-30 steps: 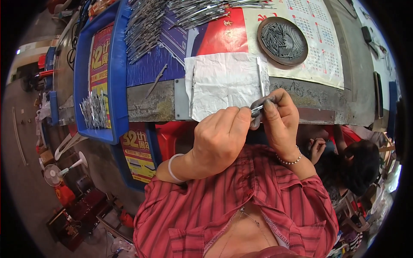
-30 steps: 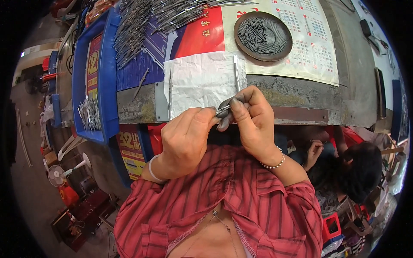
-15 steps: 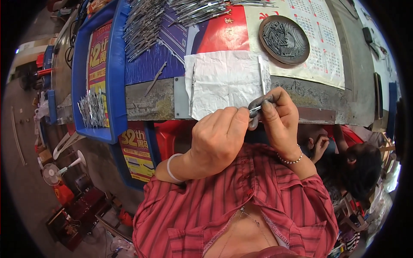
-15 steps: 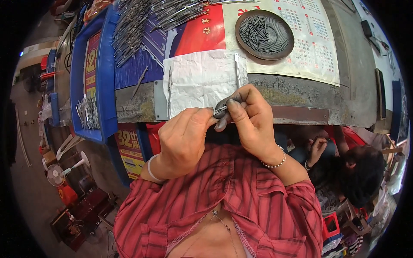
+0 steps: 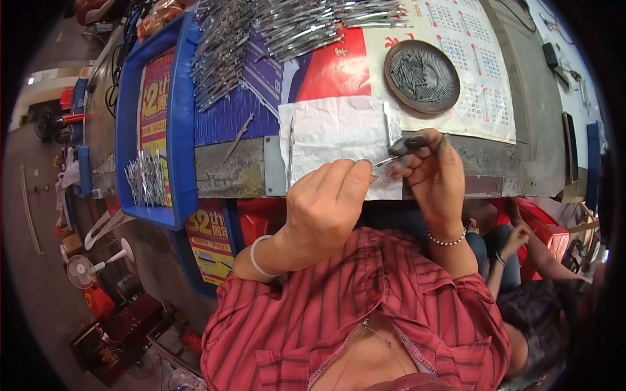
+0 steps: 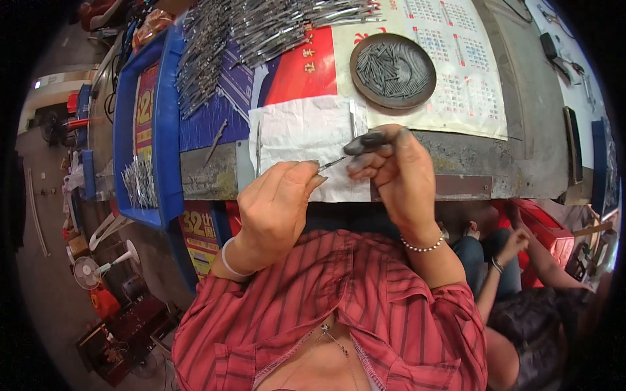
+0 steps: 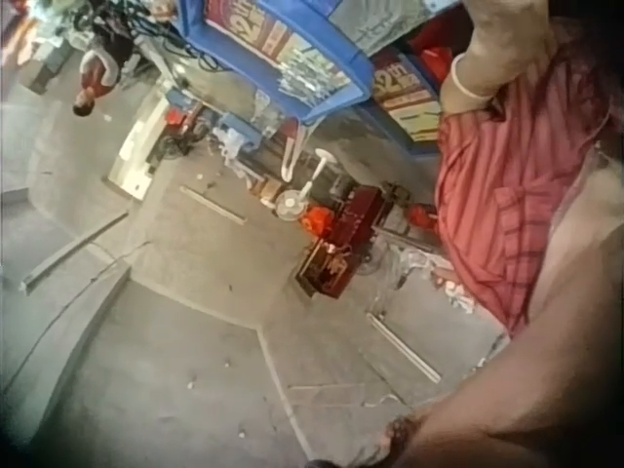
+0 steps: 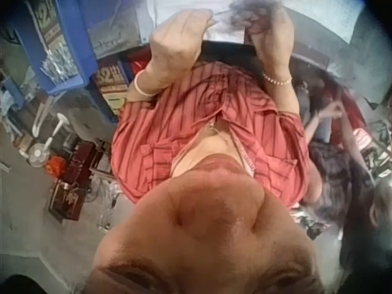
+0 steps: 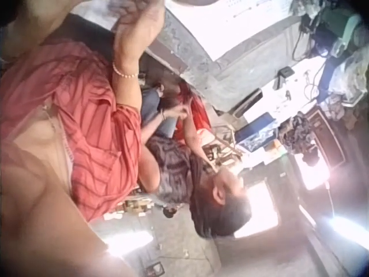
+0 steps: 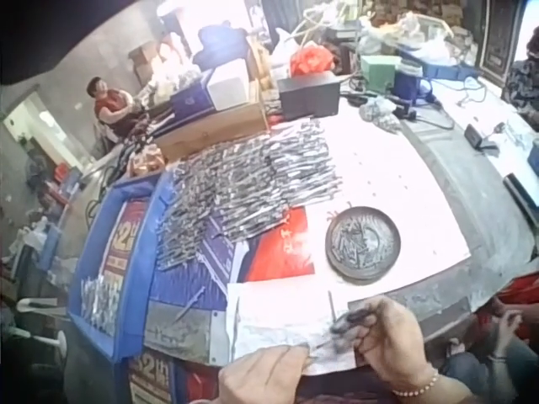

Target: Assembling small metal pins or components into sets at a workbench.

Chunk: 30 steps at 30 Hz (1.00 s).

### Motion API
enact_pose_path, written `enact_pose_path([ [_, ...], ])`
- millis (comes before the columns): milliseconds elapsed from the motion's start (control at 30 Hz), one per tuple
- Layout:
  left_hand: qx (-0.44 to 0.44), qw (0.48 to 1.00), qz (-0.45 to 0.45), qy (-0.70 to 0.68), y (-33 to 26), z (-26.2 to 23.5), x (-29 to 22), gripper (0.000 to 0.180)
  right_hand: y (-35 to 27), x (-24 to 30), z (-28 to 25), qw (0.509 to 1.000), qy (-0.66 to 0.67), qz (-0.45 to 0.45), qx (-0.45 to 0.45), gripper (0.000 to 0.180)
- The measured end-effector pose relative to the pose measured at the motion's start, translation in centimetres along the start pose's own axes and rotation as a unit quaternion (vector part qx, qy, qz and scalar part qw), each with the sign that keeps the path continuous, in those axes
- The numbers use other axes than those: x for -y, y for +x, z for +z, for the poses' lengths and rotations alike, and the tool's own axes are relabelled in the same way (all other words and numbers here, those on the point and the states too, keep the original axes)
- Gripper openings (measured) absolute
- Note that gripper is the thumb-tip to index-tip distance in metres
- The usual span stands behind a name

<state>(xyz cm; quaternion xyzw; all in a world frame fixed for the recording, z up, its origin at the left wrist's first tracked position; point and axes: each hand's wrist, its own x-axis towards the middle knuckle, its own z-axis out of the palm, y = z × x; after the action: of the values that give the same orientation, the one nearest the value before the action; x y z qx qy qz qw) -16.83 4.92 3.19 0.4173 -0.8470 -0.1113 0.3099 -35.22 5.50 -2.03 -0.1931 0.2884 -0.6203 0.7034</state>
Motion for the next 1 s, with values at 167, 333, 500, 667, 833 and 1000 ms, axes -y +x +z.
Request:
enact_pose_path([
  [167, -0.012, 0.999, 0.027, 0.029, 1.2, -0.5, 0.6, 0.022, 0.5, 3.0, -2.4, 0.994, -0.028, -0.104, -0.009, 0.034],
  [333, -0.021, 1.0, -0.002, 0.017, 4.4, -1.6, 2.1, 0.017, -0.9, 4.5, -3.7, 0.916, -0.322, -0.173, -0.165, 0.019],
  [500, -0.059, 0.998, -0.008, -0.03, 12.8, -2.9, 6.2, 0.013, -2.6, 3.7, -6.0, 0.877, -0.407, -0.223, -0.127, 0.012],
  [667, -0.117, 0.992, 0.027, -0.03, 24.4, 0.7, 14.2, 0.01, -2.1, 4.2, -5.0, 0.866, -0.434, -0.235, -0.078, 0.009],
  [833, -0.058, 0.997, -0.037, 0.041, 33.1, 7.5, 22.4, 0.015, -1.9, 4.3, -5.2, 0.85, -0.465, -0.234, -0.087, 0.008],
  [1000, 0.022, 0.992, -0.074, 0.099, 36.6, 11.0, 24.4, 0.014, -1.5, 4.8, -4.6, 0.837, -0.477, -0.259, -0.066, 0.009],
])
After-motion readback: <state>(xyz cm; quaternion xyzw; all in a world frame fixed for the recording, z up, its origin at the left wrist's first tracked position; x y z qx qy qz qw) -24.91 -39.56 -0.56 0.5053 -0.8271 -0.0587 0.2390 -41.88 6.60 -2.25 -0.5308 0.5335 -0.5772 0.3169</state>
